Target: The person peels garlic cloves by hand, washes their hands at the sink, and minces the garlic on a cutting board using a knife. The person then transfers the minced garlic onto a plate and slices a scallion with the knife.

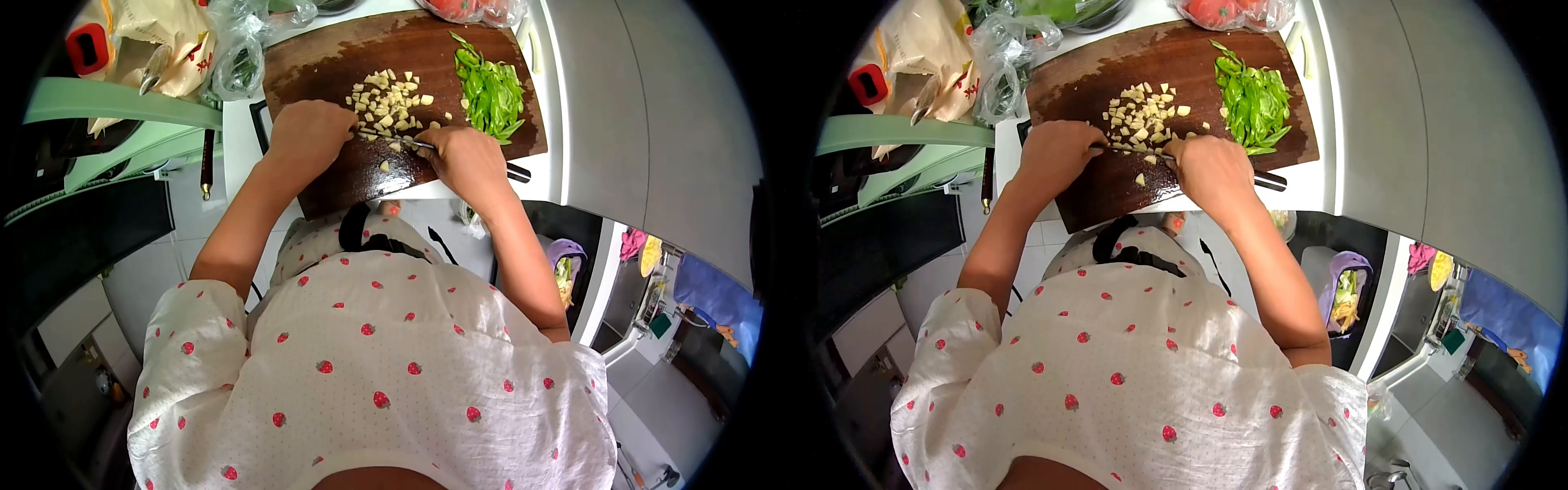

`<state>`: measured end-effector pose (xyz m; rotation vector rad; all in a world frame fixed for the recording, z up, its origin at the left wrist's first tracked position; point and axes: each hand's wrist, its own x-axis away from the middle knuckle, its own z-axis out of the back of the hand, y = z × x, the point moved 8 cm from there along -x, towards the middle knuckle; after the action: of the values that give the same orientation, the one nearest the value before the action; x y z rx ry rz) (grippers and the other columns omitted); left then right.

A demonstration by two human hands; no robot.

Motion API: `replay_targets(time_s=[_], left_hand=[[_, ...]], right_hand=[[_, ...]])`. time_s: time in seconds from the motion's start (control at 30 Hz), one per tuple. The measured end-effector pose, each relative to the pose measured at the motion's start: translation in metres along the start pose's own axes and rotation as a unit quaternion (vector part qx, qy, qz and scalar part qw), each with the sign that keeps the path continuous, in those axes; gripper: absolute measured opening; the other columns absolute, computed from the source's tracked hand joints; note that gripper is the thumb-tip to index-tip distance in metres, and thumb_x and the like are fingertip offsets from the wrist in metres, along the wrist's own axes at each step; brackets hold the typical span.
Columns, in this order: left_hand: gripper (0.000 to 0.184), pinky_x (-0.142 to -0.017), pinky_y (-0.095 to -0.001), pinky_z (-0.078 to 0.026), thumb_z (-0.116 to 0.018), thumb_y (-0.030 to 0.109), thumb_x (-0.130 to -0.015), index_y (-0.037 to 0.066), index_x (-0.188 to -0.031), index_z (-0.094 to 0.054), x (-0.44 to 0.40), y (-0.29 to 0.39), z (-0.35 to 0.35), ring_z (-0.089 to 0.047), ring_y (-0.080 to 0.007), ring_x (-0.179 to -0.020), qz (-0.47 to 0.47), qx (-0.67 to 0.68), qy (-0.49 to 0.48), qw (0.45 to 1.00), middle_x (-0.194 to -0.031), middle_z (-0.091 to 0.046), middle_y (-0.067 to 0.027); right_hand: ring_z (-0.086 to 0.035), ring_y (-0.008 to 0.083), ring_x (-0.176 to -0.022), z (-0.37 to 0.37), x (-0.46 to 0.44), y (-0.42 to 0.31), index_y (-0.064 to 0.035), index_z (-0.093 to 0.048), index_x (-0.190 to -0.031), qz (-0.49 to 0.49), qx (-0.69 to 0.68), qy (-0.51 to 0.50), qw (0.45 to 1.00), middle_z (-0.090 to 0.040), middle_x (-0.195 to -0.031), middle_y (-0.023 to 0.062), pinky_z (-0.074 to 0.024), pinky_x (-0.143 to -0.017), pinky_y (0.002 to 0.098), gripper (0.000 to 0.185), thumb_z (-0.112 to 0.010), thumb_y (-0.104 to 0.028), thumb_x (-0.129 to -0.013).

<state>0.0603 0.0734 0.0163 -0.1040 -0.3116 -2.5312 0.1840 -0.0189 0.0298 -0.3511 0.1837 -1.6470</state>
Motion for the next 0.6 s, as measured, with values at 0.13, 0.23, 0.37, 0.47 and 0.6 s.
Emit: replay_targets(time_s=[0.13,0.23,0.37,0.47,0.6], left_hand=[[0.011,-0.065,-0.0375,-0.048,-0.066,0.021,-0.074,0.015,-0.082,-0.069,-0.009,-0.003,-0.012,-0.062,-0.0246,-0.075,0.0,-0.008,-0.016,1.0,-0.076,-0.064,-0.0043],[0.012,-0.066,-0.0375,-0.048,-0.065,0.022,-0.074,0.016,-0.084,-0.068,-0.019,-0.001,0.003,-0.062,-0.0243,-0.076,-0.018,-0.003,0.033,0.999,-0.077,-0.064,-0.0042],[0.014,-0.067,-0.0375,-0.048,-0.064,0.022,-0.074,0.016,-0.086,-0.068,-0.04,-0.005,0.003,-0.062,-0.0242,-0.077,-0.005,-0.036,0.045,0.998,-0.078,-0.064,-0.0041],[0.015,-0.067,-0.0373,-0.049,-0.064,0.023,-0.075,0.016,-0.087,-0.068,-0.047,-0.006,-0.009,-0.062,-0.0243,-0.078,-0.019,-0.035,0.042,0.998,-0.079,-0.064,-0.0042],[0.016,-0.067,-0.0374,-0.049,-0.064,0.023,-0.075,0.016,-0.088,-0.068,-0.058,-0.007,0.009,-0.062,-0.0249,-0.079,-0.018,-0.02,0.04,0.999,-0.081,-0.065,-0.0049]], right_hand=[[-0.061,0.0318,-0.071,-0.006,-0.005,0.006,-0.0119,-0.068,-0.09,-0.006,0.016,-0.005,1.0,-0.064,-0.077,0.0132,-0.0475,-0.063,0.0411,0.016,-0.062,-0.021,-0.078],[-0.061,0.032,-0.071,0.008,-0.01,0.011,-0.0126,-0.068,-0.091,-0.022,0.032,-0.006,0.999,-0.064,-0.076,0.0136,-0.0476,-0.063,0.0412,0.016,-0.062,-0.02,-0.078],[-0.062,0.0323,-0.071,0.008,-0.024,0.021,-0.0113,-0.067,-0.084,-0.02,0.047,0.03,0.998,-0.063,-0.073,0.0146,-0.0485,-0.062,0.0425,0.012,-0.06,-0.017,-0.076],[-0.062,0.0325,-0.071,0.007,-0.027,0.027,-0.0115,-0.067,-0.084,-0.028,0.031,0.017,0.999,-0.063,-0.072,0.0151,-0.0482,-0.062,0.0427,0.012,-0.061,-0.019,-0.078],[-0.062,0.0321,-0.072,0.021,-0.028,0.028,-0.0118,-0.068,-0.085,-0.041,0.026,0.039,0.998,-0.063,-0.072,0.0146,-0.0481,-0.063,0.0428,0.013,-0.061,-0.021,-0.078]])
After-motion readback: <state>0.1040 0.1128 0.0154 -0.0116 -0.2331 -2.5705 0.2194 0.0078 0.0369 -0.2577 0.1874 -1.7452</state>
